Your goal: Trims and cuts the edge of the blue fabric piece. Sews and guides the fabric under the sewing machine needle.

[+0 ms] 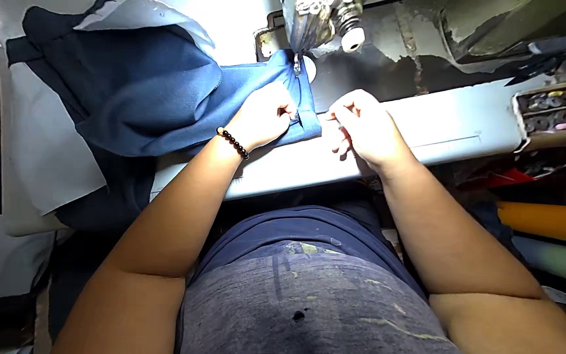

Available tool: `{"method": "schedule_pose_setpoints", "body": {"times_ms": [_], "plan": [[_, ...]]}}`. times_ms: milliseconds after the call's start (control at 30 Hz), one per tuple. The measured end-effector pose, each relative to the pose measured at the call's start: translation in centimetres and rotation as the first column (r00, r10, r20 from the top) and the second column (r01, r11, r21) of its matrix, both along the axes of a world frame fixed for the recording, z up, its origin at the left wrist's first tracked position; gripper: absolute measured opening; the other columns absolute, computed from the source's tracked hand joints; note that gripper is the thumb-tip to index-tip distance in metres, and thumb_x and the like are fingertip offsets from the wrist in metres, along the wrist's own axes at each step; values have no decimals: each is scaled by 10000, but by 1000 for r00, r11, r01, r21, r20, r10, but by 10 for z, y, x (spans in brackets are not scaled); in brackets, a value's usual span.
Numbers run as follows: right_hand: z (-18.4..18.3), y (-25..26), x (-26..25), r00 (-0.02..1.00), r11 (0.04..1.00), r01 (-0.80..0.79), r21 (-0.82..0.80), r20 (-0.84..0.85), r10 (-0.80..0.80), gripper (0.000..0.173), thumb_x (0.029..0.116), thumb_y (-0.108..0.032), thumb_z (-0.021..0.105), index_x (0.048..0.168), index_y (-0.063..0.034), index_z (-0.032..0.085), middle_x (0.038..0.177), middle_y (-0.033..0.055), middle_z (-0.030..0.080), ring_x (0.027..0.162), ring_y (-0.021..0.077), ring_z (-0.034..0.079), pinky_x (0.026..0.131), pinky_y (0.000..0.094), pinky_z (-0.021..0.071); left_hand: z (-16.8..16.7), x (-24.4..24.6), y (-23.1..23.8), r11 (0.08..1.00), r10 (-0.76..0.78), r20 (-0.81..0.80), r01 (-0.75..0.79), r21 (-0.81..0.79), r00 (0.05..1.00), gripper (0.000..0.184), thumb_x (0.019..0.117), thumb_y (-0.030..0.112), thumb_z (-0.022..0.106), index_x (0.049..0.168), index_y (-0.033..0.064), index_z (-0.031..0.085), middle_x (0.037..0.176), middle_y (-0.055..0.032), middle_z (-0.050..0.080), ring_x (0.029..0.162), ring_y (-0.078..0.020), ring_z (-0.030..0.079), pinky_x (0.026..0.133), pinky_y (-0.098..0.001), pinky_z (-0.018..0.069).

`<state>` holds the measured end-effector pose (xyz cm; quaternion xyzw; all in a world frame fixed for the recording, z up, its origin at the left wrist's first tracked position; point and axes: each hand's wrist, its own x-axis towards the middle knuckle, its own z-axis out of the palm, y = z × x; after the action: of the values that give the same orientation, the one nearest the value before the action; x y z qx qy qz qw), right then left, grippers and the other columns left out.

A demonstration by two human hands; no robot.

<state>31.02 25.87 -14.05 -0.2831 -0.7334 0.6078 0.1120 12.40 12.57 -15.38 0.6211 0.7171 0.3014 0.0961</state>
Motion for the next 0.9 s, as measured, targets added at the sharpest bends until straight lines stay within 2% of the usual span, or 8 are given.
{"method": "schedule_pose_setpoints", "body": {"times_ms": [100, 167, 300, 400, 500, 633, 767, 900], "plan": [[11, 14, -18, 976, 989, -74, 131, 213, 45, 249, 1106, -194, 452, 983, -47, 611, 695, 8, 591, 433, 38, 511, 407, 197, 462, 7, 2, -1, 994, -62, 109, 71, -88, 992, 261, 954, 13, 542, 1143, -29, 717, 1211, -169, 644, 1078, -208, 622, 935, -328, 504], [16, 16, -29, 955, 990, -112, 91, 285, 82, 337, 1120, -224, 416, 884, -54, 586, 593, -6, 555, 401, 40, 497, 386, 193, 436, 6, 3, -3, 985, -146, 152, 157, -65, 978, 303, 962, -19, 494, 1171, -41, 713, 1270, -181, 629, 1208, -228, 593, 1035, -338, 475], [25, 17, -41, 912, 996, -93, 4, 401, 83, 503, 1130, -395, 341, 800, -78, 551, 530, 10, 532, 375, 81, 500, 365, 226, 422, 1, 14, -11, 987, -150, 35, 152, -47, 988, 427, 937, -16, 448, 1258, 39, 724, 1278, -164, 635, 1194, -325, 556, 953, -525, 421], [26, 13, -42, 875, 932, -264, 249, 469, 123, 590, 1112, -488, 327, 774, -78, 585, 595, 29, 555, 474, 126, 549, 478, 309, 477, -4, 26, -18, 987, -159, -172, 153, -51, 972, 456, 932, 17, 462, 1324, 84, 686, 1114, -144, 643, 1092, -346, 578, 921, -581, 369], [24, 1, -38, 881, 745, -390, 541, 456, 130, 466, 1056, -401, 487, 761, -46, 552, 707, 116, 547, 691, 281, 580, 617, 493, 434, -10, 31, -24, 977, -165, -262, 194, 89, 951, 358, 916, 33, 491, 1177, 49, 736, 1041, -153, 691, 1024, -340, 630, 962, -556, 401], [21, -13, -39, 889, 668, -361, 650, 456, 37, 366, 1013, -309, 554, 821, -1, 604, 780, 183, 628, 791, 368, 666, 640, 545, 486, -13, 31, -21, 968, -13, -65, 29, 251, 998, 166, 884, -16, 536, 928, -19, 696, 999, -184, 672, 1014, -291, 646, 896, -350, 530], [27, -24, -42, 837, 640, -390, 663, 545, -55, 345, 1012, -304, 544, 867, 1, 615, 840, 200, 649, 865, 389, 683, 653, 547, 497, -11, 30, -20, 978, 73, 61, -83, 194, 995, 259, 928, 13, 566, 1105, -18, 753, 1165, -173, 661, 1052, -199, 668, 937, -265, 553], [38, -34, -45, 740, 597, -489, 636, 665, -103, 344, 1034, -258, 467, 840, -7, 599, 848, 202, 645, 877, 389, 683, 618, 533, 483, -11, 27, -19, 997, -22, -42, 24, 67, 999, 370, 898, 214, 572, 1156, 18, 749, 1313, -186, 636, 1320, -328, 524, 1142, -442, 369]]}}
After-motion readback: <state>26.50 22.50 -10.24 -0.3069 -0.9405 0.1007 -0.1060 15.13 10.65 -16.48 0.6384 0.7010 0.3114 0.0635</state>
